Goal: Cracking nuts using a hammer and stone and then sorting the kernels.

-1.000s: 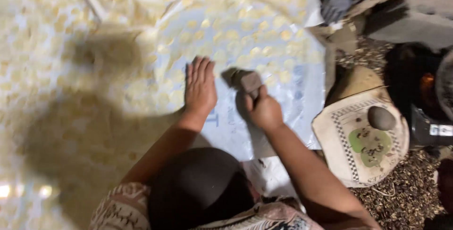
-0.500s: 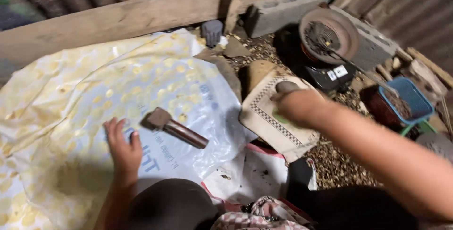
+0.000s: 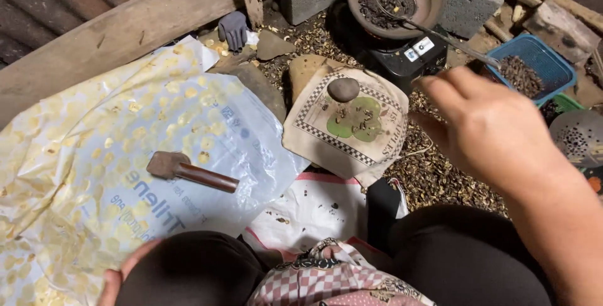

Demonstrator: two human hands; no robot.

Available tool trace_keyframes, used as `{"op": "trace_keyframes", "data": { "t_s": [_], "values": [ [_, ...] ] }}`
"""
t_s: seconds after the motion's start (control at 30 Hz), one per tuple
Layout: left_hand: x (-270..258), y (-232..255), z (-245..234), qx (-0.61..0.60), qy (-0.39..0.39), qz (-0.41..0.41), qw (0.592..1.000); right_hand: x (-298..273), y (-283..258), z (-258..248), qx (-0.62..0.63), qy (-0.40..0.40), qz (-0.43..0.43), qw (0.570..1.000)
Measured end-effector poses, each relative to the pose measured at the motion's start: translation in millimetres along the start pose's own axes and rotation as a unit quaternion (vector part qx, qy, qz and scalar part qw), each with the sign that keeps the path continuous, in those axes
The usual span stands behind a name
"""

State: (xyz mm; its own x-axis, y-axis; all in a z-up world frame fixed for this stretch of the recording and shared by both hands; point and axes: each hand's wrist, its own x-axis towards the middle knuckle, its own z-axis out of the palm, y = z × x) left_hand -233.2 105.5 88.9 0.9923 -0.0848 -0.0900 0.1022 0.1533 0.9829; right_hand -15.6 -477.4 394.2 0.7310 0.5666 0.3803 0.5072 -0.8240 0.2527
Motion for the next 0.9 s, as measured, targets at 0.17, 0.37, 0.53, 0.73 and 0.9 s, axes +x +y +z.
{"op": "trace_keyframes", "data": {
  "t_s": [0.17,0.37,0.53,0.73,0.9],
  "values": [
    [57,169,130,0.194,-0.087,0.053,0.976,-8,-2,5,0.194,-0.154,-0.033,0.968],
    [115,274,278,0.482,-0.252,0.100,0.833,-15,-16,18,0.215,-0.129,-0.121,0.960],
    [148,195,296,0.594,-0.317,0.095,0.733,-9,-25,13,0.227,-0.237,-0.086,0.941],
    [161,165,317,0.673,-0.413,-0.211,0.576,-8,-25,19,0.211,-0.288,-0.076,0.931],
    [167,129,300,0.631,-0.369,0.010,0.682,-8,-29,23,0.221,-0.281,-0.075,0.931]
  ]
}}
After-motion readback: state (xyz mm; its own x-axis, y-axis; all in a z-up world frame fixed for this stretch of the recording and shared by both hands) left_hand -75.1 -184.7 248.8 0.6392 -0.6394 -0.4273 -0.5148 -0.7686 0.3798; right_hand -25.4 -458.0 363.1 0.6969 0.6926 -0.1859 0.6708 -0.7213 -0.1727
